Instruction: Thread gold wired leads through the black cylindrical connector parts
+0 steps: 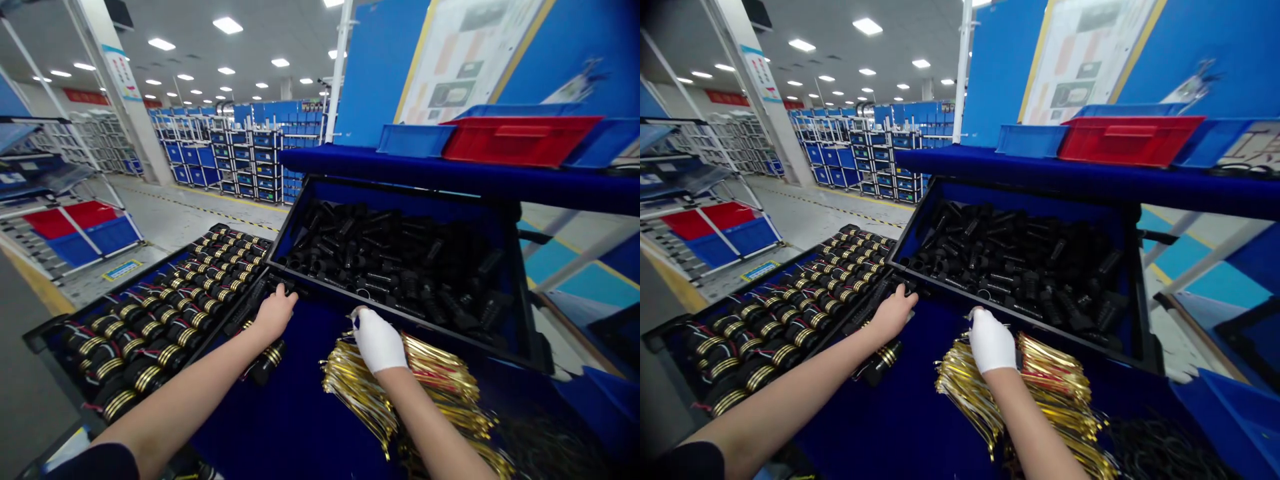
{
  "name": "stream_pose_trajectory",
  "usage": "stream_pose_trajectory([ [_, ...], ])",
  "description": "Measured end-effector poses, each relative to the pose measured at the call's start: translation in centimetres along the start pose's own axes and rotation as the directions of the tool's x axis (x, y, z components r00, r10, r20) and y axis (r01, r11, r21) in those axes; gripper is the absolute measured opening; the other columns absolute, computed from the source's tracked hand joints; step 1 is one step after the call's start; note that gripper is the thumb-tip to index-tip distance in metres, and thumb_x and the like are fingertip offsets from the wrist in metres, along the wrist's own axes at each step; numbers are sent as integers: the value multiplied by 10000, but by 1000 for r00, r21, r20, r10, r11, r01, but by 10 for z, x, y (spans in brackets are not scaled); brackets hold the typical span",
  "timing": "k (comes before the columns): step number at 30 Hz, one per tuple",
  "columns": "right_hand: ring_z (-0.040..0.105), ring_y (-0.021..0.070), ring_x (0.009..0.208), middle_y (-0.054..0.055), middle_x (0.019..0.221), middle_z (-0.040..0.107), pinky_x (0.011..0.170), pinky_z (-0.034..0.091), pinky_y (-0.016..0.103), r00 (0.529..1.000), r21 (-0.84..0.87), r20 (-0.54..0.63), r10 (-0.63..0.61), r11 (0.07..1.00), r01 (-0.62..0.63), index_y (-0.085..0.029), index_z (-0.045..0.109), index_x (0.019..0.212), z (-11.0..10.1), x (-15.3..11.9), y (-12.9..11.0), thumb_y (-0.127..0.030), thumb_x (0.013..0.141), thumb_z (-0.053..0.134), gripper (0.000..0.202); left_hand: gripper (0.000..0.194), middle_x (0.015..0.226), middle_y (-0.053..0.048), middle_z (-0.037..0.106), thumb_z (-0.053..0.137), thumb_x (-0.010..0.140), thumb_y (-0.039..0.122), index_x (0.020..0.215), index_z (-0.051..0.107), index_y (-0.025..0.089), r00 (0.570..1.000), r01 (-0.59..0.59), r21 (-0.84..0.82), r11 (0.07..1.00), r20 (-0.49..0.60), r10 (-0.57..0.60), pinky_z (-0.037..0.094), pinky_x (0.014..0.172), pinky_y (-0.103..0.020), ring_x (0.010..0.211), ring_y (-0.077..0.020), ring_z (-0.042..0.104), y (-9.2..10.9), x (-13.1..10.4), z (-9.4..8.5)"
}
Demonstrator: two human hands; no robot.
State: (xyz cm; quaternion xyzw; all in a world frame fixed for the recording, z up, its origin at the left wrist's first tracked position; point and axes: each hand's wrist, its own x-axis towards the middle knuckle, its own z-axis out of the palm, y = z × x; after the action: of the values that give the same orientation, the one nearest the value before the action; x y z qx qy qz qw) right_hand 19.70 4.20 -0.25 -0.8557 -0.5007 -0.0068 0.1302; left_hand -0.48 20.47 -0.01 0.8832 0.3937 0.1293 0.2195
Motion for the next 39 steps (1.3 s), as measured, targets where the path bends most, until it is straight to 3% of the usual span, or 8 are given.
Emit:
stream_pose_trajectory([
  [5,702,209,854,42,973,736,787,508,323,977,160,-211,40,987,-6,-225,620,1105,-23,-14,15,-244,940,502,204,490,1309,-131,532,743,765,162,1216,553,178,1000,12,-454,891,22,-2,384,1098,-507,1225,-308,529,-4,-6,-17],
  [11,699,238,962,53,1062,738,886,519,361,942,247,-328,-63,957,150,-240,679,1037,-29,-20,24,-257,909,513,210,515,1326,-191,580,615,887,378,1319,480,132,984,149,-929,339,174,44,491,1020,-512,1176,-293,604,14,-44,-30],
  [19,661,237,1027,72,1072,699,979,488,393,929,308,-351,-119,922,235,-219,660,1012,-30,-22,33,-210,891,475,221,452,898,-36,669,605,892,565,1008,615,127,792,561,-670,-485,605,80,585,882,-382,625,-81,613,43,-85,-15],
  [24,679,220,981,43,1073,708,960,505,371,959,324,-198,-202,910,258,-253,696,1050,-33,-33,44,-242,871,558,227,433,748,32,600,610,889,577,926,596,146,781,531,-658,-534,624,7,573,574,-226,440,-2,418,46,-90,-6],
  [28,696,205,821,9,932,731,818,546,332,956,346,-138,-258,892,291,-268,731,907,-23,-46,46,-211,810,610,166,413,740,18,613,627,888,551,878,593,140,778,541,-649,-535,627,26,587,594,-248,447,-16,447,55,-94,-3],
  [35,666,241,922,101,1114,717,875,517,415,823,482,-561,88,843,238,-215,666,1096,-35,-67,26,-293,935,534,223,526,880,-68,698,533,896,644,1006,611,135,734,612,-592,-524,673,97,588,842,-438,624,-132,648,69,-99,10],
  [37,593,165,645,91,1074,720,636,506,334,746,723,-555,367,656,215,-214,643,1052,-51,-68,17,-329,928,587,178,496,851,-53,694,576,887,617,992,614,134,744,606,-619,-499,664,79,578,860,-421,600,-114,627,70,-100,12],
  [39,395,68,457,47,1028,719,452,370,235,760,945,-326,562,230,234,-229,622,965,-67,-67,12,-328,863,693,159,472,873,-61,699,603,884,589,999,617,132,758,602,-649,-466,648,77,567,882,-421,647,-128,646,72,-101,14],
])
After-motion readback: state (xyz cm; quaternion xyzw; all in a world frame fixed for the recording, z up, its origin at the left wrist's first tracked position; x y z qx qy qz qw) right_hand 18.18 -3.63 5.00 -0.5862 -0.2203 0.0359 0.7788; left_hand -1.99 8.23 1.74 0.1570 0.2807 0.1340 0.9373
